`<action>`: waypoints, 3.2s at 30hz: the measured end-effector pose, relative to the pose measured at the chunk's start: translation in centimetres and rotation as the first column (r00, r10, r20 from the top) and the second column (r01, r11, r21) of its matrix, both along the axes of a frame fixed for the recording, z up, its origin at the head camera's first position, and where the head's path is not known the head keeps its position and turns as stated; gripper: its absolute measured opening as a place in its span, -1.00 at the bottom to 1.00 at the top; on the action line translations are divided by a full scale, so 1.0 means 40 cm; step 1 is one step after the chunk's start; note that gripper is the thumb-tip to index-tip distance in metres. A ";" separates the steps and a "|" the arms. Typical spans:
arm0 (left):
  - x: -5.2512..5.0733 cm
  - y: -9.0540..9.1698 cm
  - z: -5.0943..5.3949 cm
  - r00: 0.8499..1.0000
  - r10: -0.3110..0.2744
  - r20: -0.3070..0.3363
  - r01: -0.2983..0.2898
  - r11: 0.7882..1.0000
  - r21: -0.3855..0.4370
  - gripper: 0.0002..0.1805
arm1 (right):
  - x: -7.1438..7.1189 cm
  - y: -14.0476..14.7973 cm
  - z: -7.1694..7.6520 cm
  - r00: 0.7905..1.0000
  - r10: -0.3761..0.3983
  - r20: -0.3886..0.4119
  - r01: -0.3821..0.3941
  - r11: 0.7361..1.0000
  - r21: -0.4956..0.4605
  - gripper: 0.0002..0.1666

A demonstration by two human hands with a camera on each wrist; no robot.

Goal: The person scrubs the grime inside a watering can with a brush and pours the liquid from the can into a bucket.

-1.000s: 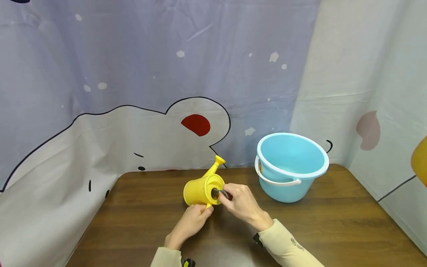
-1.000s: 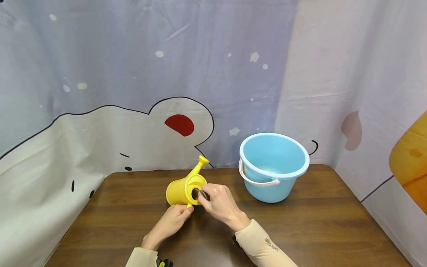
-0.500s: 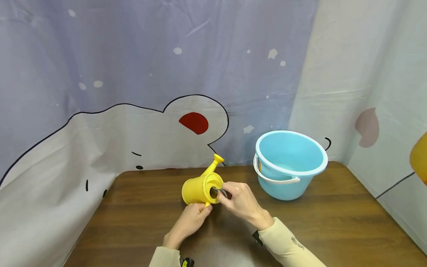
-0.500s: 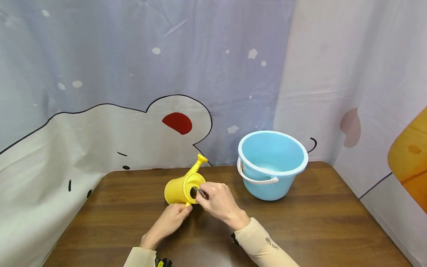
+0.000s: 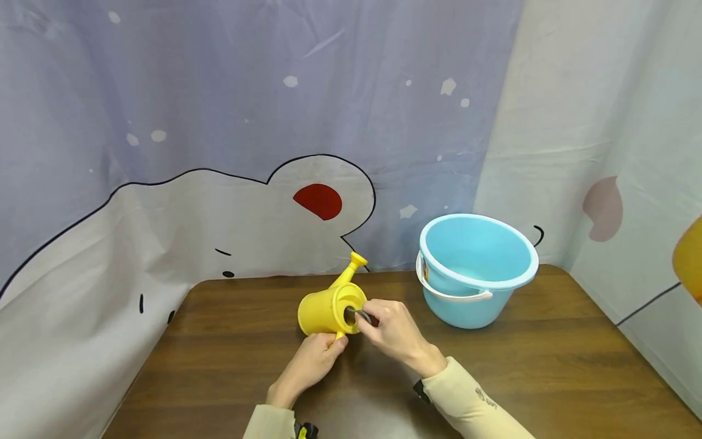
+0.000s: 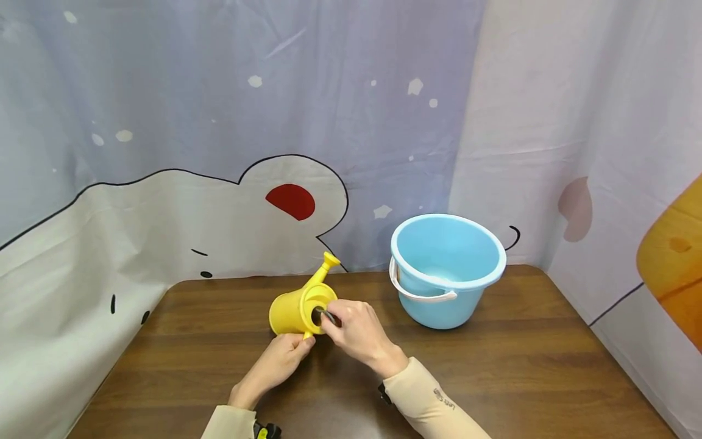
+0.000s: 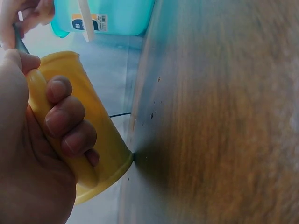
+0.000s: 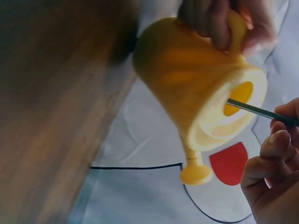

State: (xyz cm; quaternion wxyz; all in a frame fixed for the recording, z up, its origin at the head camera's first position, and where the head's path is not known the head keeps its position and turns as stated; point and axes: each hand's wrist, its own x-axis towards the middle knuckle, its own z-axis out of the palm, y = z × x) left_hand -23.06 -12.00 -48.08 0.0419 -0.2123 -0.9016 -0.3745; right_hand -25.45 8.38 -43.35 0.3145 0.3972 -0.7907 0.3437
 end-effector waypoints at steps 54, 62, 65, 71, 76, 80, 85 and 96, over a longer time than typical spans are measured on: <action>0.005 0.001 0.003 0.999 -0.004 0.051 0.002 1.000 0.026 -0.47 | -0.013 -0.019 -0.050 0.996 -0.088 -0.009 0.088 0.995 -0.054 -0.63; 0.005 -0.001 0.004 0.998 -0.003 0.063 0.002 1.000 0.024 -0.48 | -0.006 -0.013 -0.029 0.996 -0.062 -0.064 0.055 0.993 -0.105 -0.66; 0.005 -0.001 0.005 0.998 -0.007 0.059 0.005 1.000 0.028 -0.48 | -0.003 -0.012 -0.023 0.996 -0.048 -0.081 0.039 0.992 -0.120 -0.65; 0.005 -0.001 0.005 0.998 -0.012 0.067 0.010 0.999 0.031 -0.47 | 0.002 -0.011 -0.018 0.995 -0.029 -0.100 0.015 0.990 -0.140 -0.67; 0.004 -0.001 0.005 0.998 -0.013 0.056 0.011 0.999 0.032 -0.47 | 0.001 -0.013 -0.022 0.996 -0.034 -0.082 0.024 0.993 -0.116 -0.67; 0.005 0.000 0.006 0.998 -0.014 0.054 0.012 0.999 0.032 -0.47 | 0.001 -0.018 -0.032 0.998 -0.045 -0.039 0.042 0.996 -0.081 -0.66; 0.005 0.000 0.003 0.999 -0.017 0.043 0.016 0.999 0.027 -0.47 | -0.005 -0.024 -0.049 0.997 -0.071 -0.020 0.070 0.996 -0.052 -0.61; 0.003 0.000 0.002 0.998 -0.012 0.056 0.010 0.999 0.033 -0.47 | -0.008 -0.021 -0.049 0.995 -0.089 -0.051 0.085 0.994 -0.072 -0.65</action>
